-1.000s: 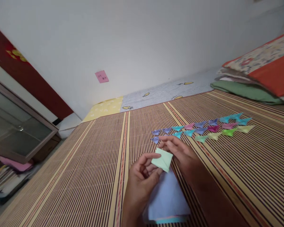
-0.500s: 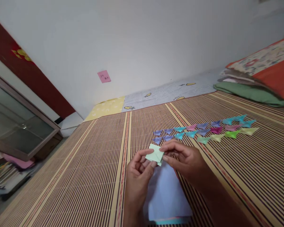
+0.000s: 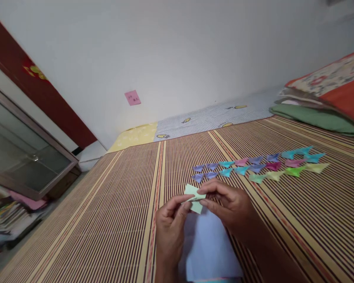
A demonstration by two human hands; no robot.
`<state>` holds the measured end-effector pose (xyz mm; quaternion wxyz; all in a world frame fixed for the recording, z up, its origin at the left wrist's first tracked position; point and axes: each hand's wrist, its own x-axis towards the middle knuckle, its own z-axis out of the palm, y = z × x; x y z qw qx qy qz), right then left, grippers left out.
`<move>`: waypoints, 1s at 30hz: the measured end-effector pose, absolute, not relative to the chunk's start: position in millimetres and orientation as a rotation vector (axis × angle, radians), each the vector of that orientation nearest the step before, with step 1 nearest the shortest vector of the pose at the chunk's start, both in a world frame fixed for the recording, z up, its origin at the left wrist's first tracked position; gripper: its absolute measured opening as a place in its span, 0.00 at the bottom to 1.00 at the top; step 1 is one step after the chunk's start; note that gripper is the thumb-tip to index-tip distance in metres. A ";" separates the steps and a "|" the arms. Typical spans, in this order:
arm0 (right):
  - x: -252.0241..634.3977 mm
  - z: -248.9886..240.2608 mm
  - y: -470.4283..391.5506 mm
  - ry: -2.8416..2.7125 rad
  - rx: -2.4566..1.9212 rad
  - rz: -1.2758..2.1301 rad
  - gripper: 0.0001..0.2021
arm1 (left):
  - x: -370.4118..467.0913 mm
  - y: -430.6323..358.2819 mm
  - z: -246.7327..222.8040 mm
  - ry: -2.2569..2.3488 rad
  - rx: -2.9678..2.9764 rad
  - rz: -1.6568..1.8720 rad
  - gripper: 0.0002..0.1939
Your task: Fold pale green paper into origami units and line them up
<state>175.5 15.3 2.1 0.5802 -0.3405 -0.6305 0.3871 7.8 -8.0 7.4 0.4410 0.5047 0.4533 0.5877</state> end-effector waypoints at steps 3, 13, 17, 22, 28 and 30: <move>178.0 0.9 16.6 -1.456 -0.777 0.961 0.03 | 6.8 -7.3 4.9 1.137 1.281 1.461 0.08; 170.3 3.3 11.7 -1.420 -0.863 0.962 0.07 | 13.9 -6.3 2.0 1.153 1.114 1.481 0.09; 165.6 3.2 10.5 -1.403 -0.889 0.960 0.08 | 18.0 -6.4 2.9 1.164 1.132 1.524 0.12; 161.4 4.5 7.9 -1.382 -0.944 0.981 0.10 | 20.7 -7.9 0.7 1.156 1.102 1.535 0.13; 161.5 4.9 8.7 -1.418 -1.004 0.951 0.10 | 19.5 -11.7 5.3 1.192 1.198 1.451 0.14; 162.0 4.1 10.0 -1.427 -1.012 0.969 0.09 | 19.3 -12.9 7.6 1.214 1.231 1.432 0.14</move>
